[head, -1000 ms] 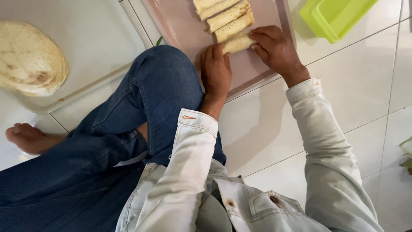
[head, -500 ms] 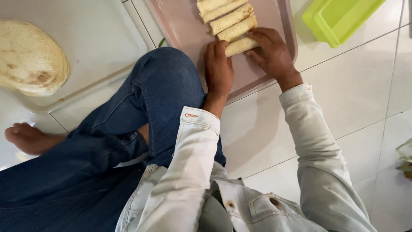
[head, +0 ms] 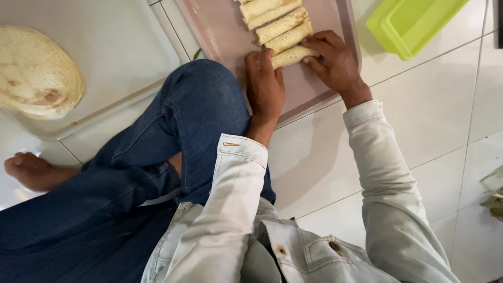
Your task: Rolling flat dough circles into cylindrical pastries and placing them on a tray.
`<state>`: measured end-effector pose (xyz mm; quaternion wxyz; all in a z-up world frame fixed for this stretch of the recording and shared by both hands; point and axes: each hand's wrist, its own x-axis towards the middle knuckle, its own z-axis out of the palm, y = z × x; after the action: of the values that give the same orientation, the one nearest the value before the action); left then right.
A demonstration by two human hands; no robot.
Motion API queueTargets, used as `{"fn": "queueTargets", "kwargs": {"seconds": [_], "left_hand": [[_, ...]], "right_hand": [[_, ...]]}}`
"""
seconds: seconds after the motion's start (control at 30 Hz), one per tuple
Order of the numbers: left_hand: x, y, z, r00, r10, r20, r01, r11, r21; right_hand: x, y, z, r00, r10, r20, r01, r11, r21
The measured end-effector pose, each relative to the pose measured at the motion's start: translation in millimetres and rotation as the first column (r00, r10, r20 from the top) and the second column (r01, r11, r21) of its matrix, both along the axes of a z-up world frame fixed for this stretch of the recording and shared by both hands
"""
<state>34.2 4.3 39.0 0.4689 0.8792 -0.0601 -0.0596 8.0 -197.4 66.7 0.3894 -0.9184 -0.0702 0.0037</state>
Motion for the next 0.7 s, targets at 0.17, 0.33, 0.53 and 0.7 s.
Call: {"fn": "queueTargets", "kwargs": {"seconds": [0.17,0.33,0.53,0.7], "left_hand": [[0.5,1.1,2.0,0.998,-0.023,0.053,0.025,0.998,-0.053],[2.0,1.4,0.5,0.999,-0.042,0.009,0.043,0.999,-0.034],[2.3,-2.4,-8.2,0.998,-0.052,0.027,0.053,0.998,-0.032],[2.8,-1.7,-11.7,0.996,-0.005,0.084,0.013,0.996,-0.090]], "right_hand": [[0.9,7.2,1.1,0.996,-0.073,0.056,0.076,0.996,-0.042],[-2.9,17.2,10.3,0.993,-0.022,0.117,0.035,0.993,-0.112],[-2.3,7.6,-7.2,0.979,0.006,0.202,0.038,0.977,-0.212],[3.5,8.6,-4.5,0.981,0.009,0.192,0.037,0.972,-0.233]]}}
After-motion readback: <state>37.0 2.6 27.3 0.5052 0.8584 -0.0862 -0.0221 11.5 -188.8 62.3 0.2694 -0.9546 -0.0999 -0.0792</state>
